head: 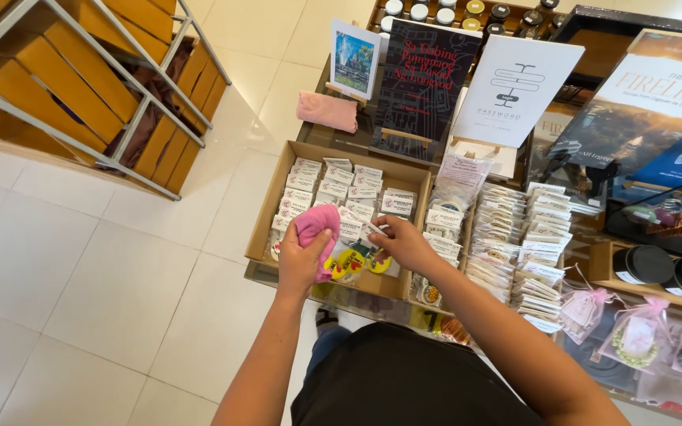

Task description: The recorder is organizing and inspecting various souvenir items such as stickers, pouches, and necklaces on a retail display.

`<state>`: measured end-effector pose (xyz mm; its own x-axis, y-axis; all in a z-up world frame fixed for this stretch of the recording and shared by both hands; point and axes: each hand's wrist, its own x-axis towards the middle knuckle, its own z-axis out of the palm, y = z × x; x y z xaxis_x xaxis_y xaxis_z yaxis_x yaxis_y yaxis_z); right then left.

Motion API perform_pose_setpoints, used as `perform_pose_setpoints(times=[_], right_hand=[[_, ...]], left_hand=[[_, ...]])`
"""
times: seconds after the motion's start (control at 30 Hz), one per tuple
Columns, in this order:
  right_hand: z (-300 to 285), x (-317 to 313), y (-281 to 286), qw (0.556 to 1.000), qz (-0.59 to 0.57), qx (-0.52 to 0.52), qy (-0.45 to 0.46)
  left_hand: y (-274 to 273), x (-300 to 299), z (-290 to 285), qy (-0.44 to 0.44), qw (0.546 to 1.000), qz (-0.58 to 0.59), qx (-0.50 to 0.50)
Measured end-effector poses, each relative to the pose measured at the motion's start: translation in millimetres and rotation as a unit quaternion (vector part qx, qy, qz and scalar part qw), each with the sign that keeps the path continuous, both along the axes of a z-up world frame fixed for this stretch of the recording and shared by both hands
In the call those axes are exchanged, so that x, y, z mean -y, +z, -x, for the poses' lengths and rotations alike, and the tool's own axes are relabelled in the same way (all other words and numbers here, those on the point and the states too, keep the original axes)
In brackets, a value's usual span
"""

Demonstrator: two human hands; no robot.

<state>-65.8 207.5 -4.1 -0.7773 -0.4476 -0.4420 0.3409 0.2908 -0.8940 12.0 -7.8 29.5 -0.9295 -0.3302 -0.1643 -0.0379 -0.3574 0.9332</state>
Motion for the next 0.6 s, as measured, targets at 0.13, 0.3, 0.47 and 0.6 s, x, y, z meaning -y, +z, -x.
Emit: perform_pose_setpoints(times=[0.13,0.3,0.47,0.6], right_hand=[[0,18,-1,0.999,-0.013,0.033,-0.002],[5,39,-44,0.999,-0.016,-0.007,-0.039],[2,53,46,0.985,-0.154,-0.056,-0.052],[9,22,-12,0.894,-0.289,-0.337,-0.054]], left_hand=[[-5,18,5,-0.005,0.999,0.015,0.031],[-22,43,20,-0.062,0.997,0.051,-0.005],[-32,51,36,-0.120,0.990,0.062,0.029],[-41,53,46,-0.178,0.980,0.083,0.003]])
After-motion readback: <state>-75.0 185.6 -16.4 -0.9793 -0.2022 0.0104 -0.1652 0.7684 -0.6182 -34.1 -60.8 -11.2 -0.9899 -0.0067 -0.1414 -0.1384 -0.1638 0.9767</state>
